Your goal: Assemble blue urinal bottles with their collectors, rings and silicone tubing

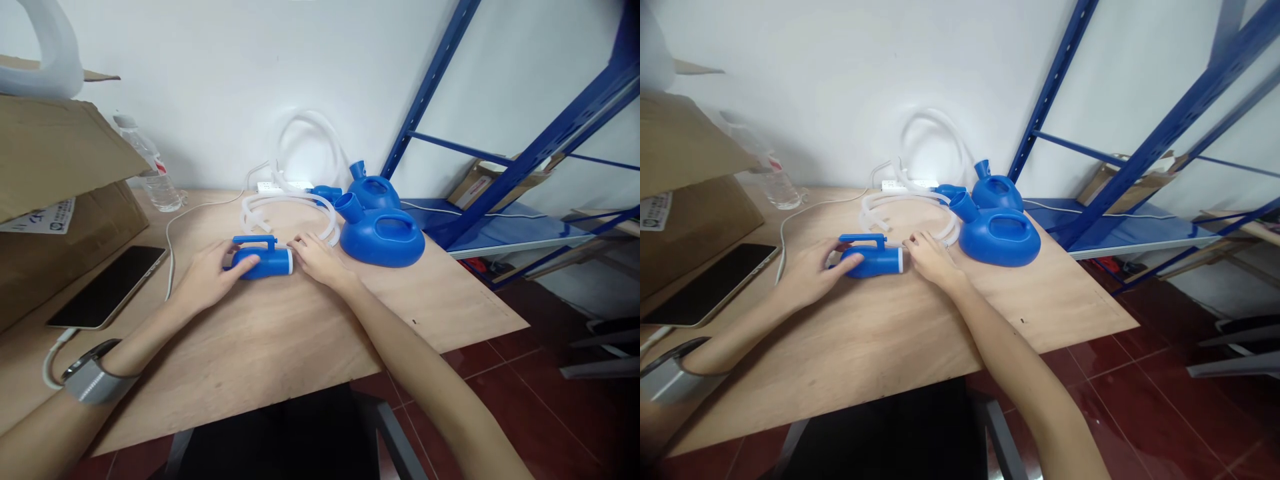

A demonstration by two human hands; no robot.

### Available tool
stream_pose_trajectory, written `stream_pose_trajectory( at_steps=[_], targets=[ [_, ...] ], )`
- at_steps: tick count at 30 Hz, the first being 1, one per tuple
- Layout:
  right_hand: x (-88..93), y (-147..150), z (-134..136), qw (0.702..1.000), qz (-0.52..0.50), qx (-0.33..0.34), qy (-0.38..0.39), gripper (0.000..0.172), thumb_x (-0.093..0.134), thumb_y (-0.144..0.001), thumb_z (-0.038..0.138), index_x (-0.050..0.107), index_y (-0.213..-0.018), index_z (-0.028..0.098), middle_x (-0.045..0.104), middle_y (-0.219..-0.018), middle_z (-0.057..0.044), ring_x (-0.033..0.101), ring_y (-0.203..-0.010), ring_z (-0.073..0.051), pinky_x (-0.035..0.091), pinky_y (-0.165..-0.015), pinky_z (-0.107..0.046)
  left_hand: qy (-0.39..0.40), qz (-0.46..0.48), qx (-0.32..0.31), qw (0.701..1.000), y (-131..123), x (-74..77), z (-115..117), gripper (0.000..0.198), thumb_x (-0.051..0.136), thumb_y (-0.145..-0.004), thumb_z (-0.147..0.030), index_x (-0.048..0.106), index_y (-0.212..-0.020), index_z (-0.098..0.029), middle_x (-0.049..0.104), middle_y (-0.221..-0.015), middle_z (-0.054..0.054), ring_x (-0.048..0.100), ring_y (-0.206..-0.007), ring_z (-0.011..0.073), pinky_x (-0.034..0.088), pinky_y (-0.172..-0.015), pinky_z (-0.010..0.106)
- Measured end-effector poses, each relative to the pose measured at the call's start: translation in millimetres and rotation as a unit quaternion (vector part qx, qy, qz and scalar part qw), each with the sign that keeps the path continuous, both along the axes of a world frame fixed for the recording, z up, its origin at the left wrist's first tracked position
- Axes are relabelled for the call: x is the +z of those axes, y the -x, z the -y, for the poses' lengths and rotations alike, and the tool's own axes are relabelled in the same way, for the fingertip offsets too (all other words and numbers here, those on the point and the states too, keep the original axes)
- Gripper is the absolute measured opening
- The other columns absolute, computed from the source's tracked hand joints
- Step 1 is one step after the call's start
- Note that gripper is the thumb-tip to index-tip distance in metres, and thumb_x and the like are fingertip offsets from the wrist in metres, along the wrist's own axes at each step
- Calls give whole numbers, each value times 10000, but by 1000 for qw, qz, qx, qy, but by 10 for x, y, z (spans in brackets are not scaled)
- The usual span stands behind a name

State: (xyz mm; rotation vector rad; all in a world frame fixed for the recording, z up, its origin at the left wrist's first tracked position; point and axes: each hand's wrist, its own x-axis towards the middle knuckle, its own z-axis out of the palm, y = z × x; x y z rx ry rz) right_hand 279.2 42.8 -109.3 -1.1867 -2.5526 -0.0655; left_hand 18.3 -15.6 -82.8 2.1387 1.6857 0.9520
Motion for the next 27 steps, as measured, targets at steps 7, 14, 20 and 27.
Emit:
stream_pose_trajectory(
  at_steps=[7,14,20,27],
  targets=[
    [62,14,2,998,-48,-33,-8,399,424,-1030,128,675,-1340,136,700,-1251,-167,583,-1174,-316,471,-1040,-468,-15,-62,66,996,411,-65,-238,435,399,-982,-493,745,-1006,-230,755,-1161,98,652,-1193,374,471,-1090,547],
    [157,-57,-2,985,-133,-68,-90,426,414,-1044,205,662,-1382,132,668,-1332,-176,542,-1295,-328,441,-1116,-475,15,-176,31,984,604,-227,-331,423,472,-931,-495,763,-1080,-227,772,-1168,156,680,-1137,443,534,-906,552],
    [409,-240,32,964,-184,-81,-175,456,397,-1056,290,617,-1450,224,615,-1388,-151,537,-1319,-318,419,-1137,-499,-12,-201,43,979,535,-109,-267,521,463,-957,-626,727,-1169,-229,774,-1124,141,668,-1141,475,533,-871,541],
    [598,-793,-128,899,-206,-280,-266,620,380,-1056,564,433,-1571,222,519,-1502,-188,443,-1422,-383,346,-1153,-606,-56,-56,103,992,401,133,-180,536,602,-879,-668,702,-1202,-253,723,-1117,99,688,-1053,377,532,-986,537]
  ],
)
